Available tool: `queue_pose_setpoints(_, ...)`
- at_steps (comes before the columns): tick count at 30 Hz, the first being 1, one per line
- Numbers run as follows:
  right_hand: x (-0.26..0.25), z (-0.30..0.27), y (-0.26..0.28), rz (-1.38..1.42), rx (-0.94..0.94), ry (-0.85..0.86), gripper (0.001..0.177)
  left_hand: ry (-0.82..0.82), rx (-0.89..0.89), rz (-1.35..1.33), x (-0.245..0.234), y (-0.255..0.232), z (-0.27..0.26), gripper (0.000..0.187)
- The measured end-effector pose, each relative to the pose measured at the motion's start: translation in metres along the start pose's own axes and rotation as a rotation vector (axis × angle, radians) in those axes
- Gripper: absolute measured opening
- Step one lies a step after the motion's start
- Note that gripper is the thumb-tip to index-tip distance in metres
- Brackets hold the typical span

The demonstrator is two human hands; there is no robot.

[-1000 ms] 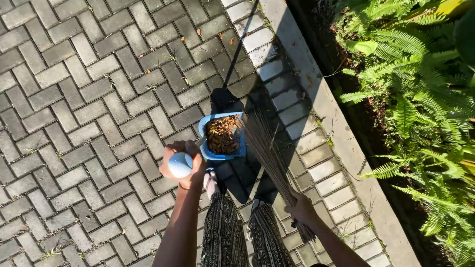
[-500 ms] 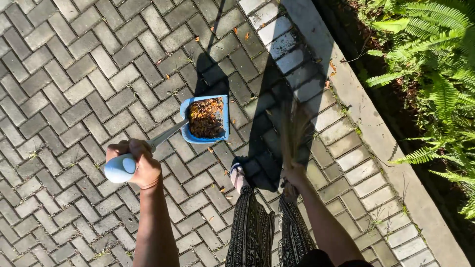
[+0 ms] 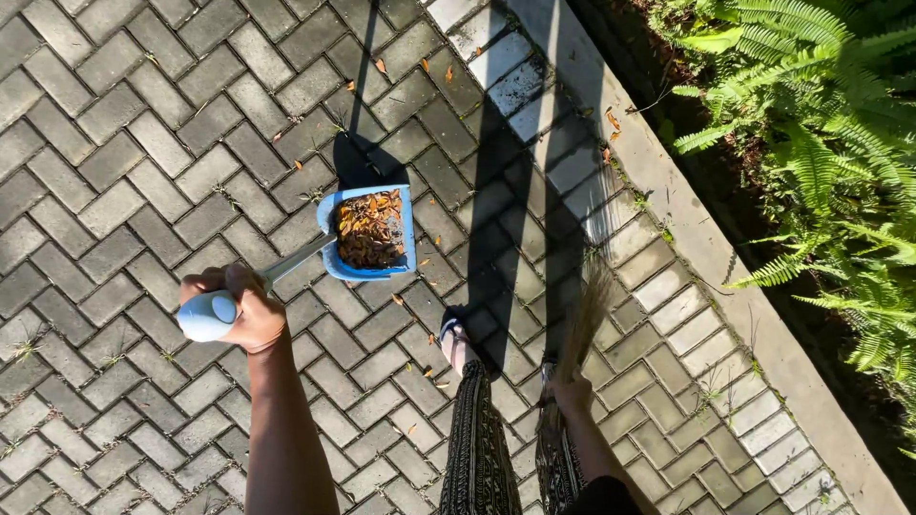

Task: Sweeping dry leaves and debris from an outdoor paved area into a dustpan and emptying it into a trash bin.

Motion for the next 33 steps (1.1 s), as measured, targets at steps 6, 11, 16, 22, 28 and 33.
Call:
queue_pose_setpoints(6,0.112,-0.089,0.026,-0.075,0.007,0.448,0.090,0.032,0.027,0.000,0.013,-0.001,0.007,0.016)
queue_pose_setpoints(11,0.064,-0.156,0.046,-0.074,-0.118,0.539,0.092,0.011,0.068,0.055,0.025,-0.003,0.021,0.018)
queue_pose_setpoints(16,0.031,-0.086,0.012,-0.166,-0.040,0.262,0.099,-0.008,0.101,0.184,0.025,-0.033,0.023,0.020)
queue_pose_setpoints(22,0.170,-0.040,0.027,-0.081,0.055,0.457,0.068,-0.030,0.084,0.133,0.026,-0.044,0.020,0.026)
queue_pose_setpoints(28,0.097,-0.125,0.175,0.029,-0.261,0.711,0.100,0.028,0.083,-0.004,0.001,-0.020,0.035,0.015)
queue_pose_setpoints(33,-0.076,-0.024,0.197,0.051,-0.301,0.173,0.084,0.007,0.048,-0.131,-0.008,-0.032,0.071,0.011)
Point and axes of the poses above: each hand's wrist, its own z-axis towards the middle knuckle, its own x-axis out of the palm, y = z × x, the point moved 3 cm from there along z, towards the middle knuckle, and after that the axes turned 10 degrees about z, right-handed, at the moved point
